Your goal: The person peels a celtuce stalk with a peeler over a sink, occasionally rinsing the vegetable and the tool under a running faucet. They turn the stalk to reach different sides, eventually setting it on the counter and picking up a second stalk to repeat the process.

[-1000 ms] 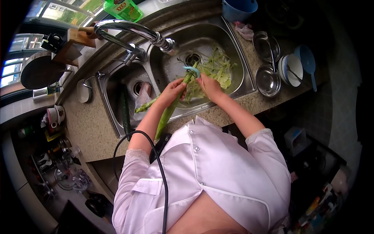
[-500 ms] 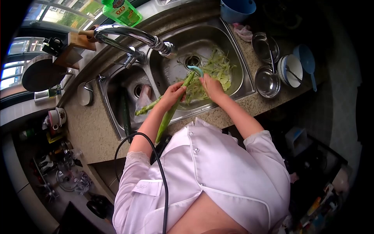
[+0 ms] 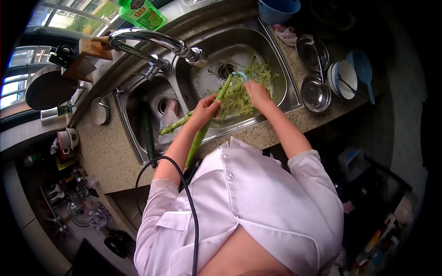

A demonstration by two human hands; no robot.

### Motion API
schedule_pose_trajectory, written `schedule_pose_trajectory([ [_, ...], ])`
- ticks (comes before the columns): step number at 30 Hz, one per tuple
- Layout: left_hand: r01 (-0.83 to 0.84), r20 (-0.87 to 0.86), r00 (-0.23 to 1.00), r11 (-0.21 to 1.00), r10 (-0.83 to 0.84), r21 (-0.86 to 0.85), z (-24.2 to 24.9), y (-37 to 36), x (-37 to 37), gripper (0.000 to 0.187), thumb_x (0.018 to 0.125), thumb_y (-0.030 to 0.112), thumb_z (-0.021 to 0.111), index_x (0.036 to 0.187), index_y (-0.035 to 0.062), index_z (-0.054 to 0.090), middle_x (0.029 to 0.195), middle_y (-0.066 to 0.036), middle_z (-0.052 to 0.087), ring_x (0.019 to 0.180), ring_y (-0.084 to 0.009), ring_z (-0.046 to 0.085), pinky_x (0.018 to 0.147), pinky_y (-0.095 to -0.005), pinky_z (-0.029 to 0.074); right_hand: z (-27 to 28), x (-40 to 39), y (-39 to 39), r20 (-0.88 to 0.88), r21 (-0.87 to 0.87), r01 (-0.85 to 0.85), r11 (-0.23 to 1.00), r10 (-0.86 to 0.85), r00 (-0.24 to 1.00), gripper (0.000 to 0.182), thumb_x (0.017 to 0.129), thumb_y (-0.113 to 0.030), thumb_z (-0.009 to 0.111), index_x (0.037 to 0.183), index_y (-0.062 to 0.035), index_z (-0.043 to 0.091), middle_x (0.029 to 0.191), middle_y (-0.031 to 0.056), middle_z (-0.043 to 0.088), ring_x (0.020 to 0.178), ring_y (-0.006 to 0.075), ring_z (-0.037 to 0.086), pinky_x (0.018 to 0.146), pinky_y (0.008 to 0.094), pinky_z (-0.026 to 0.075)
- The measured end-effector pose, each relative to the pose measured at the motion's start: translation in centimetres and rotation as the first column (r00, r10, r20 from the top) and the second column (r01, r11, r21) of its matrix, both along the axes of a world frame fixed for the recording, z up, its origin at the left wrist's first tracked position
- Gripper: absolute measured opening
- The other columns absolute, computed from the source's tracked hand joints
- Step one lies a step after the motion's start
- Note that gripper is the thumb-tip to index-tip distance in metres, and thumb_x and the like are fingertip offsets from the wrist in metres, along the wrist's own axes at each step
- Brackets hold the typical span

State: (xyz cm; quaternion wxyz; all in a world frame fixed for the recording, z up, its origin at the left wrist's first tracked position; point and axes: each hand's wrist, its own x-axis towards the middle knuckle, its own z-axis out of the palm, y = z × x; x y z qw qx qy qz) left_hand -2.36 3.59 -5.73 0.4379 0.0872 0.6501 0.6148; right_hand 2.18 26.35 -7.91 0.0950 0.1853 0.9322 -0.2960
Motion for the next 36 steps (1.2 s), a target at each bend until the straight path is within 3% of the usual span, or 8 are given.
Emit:
schedule_pose_trajectory([
  [6,0.019,0.110,0.994,0.999,-0.023,0.034,1.5,0.3,-0.2,0.029,0.095,0.022,0.045,0.112,-0.0002,0.051,0.073,-0.002,0.052,0.064,-0.0098,0.049,0.060,-0.0249,0.042,-0.2,1.0,-0.4,-0.246,-0.269,0.069,0.961,-0.138,0.959,0.034,0.094,-0.032,0.043,0.081,-0.0006,0.049,0.076,0.0259,0.058,0.077,0.0453,0.056,0.065,0.0497,0.043],
  [11,-0.029,0.434,0.897,0.968,-0.085,0.250,1.3,-0.5,-1.1,0.029,0.096,0.027,0.042,0.106,0.0006,0.051,0.070,-0.003,0.048,0.063,-0.0136,0.047,0.060,-0.0263,0.042,2.2,2.7,-4.4,-0.244,-0.238,-0.162,0.958,0.103,0.964,0.031,0.094,-0.032,0.042,0.088,-0.0016,0.048,0.076,0.0246,0.059,0.072,0.0442,0.057,0.062,0.0481,0.044],
  [18,-0.038,0.492,0.866,0.969,-0.091,0.246,1.3,-1.2,-1.9,0.031,0.096,0.028,0.042,0.105,0.0006,0.052,0.064,-0.001,0.044,0.057,-0.0124,0.043,0.054,-0.0235,0.039,-2.7,-0.3,-1.0,-0.202,-0.302,0.119,0.946,-0.185,0.962,0.037,0.094,-0.033,0.041,0.079,-0.0002,0.051,0.074,0.0234,0.058,0.074,0.0432,0.056,0.062,0.0455,0.043],
  [20,-0.047,0.487,0.869,0.965,-0.088,0.258,1.4,-1.2,-1.9,0.031,0.096,0.030,0.041,0.104,0.0013,0.052,0.064,-0.001,0.043,0.056,-0.0121,0.042,0.053,-0.0233,0.039,-0.7,0.8,-3.3,-0.214,-0.518,0.206,0.830,-0.359,0.908,0.033,0.093,-0.028,0.044,0.079,0.0004,0.050,0.072,0.0234,0.057,0.072,0.0432,0.055,0.060,0.0452,0.042],
  [25,-0.079,0.602,0.778,0.923,-0.179,0.377,0.6,-1.7,-2.6,0.031,0.095,0.034,0.040,0.099,0.0050,0.048,0.060,0.001,0.040,0.050,-0.0106,0.036,0.048,-0.0222,0.033,1.2,2.9,-5.7,-0.320,-0.330,-0.113,0.937,0.002,0.947,0.024,0.093,-0.027,0.046,0.092,-0.0029,0.048,0.073,0.0247,0.058,0.072,0.0441,0.057,0.060,0.0499,0.043],
  [30,-0.121,0.680,0.700,0.902,-0.218,0.414,-0.4,-2.9,-3.0,0.032,0.095,0.036,0.039,0.098,0.0062,0.049,0.056,0.002,0.039,0.045,-0.0095,0.036,0.046,-0.0210,0.030,-3.2,-0.6,-2.4,-0.281,-0.259,0.064,0.964,-0.139,0.950,0.032,0.093,-0.031,0.045,0.082,-0.0014,0.049,0.068,0.0244,0.056,0.067,0.0457,0.054,0.059,0.0470,0.043],
  [33,-0.099,0.673,0.682,0.876,-0.286,0.472,0.1,-2.8,-3.1,0.032,0.096,0.036,0.038,0.097,0.0067,0.050,0.054,0.003,0.038,0.043,-0.0088,0.035,0.044,-0.0208,0.030,-2.9,-1.3,-2.1,-0.139,-0.583,0.201,0.787,-0.340,0.930,0.034,0.096,-0.031,0.042,0.078,-0.0025,0.046,0.058,0.0091,0.053,0.052,0.0182,0.054,0.050,0.0333,0.040],
  [36,-0.120,0.683,0.690,0.892,-0.241,0.436,0.2,-2.6,-3.1,0.032,0.096,0.036,0.038,0.097,0.0072,0.050,0.053,0.003,0.039,0.042,-0.0083,0.035,0.043,-0.0206,0.029,0.5,-0.2,-4.5,-0.255,-0.634,0.168,0.755,-0.408,0.877,0.034,0.096,-0.031,0.041,0.078,-0.0030,0.047,0.057,0.0065,0.052,0.053,0.0150,0.053,0.050,0.0310,0.040],
])
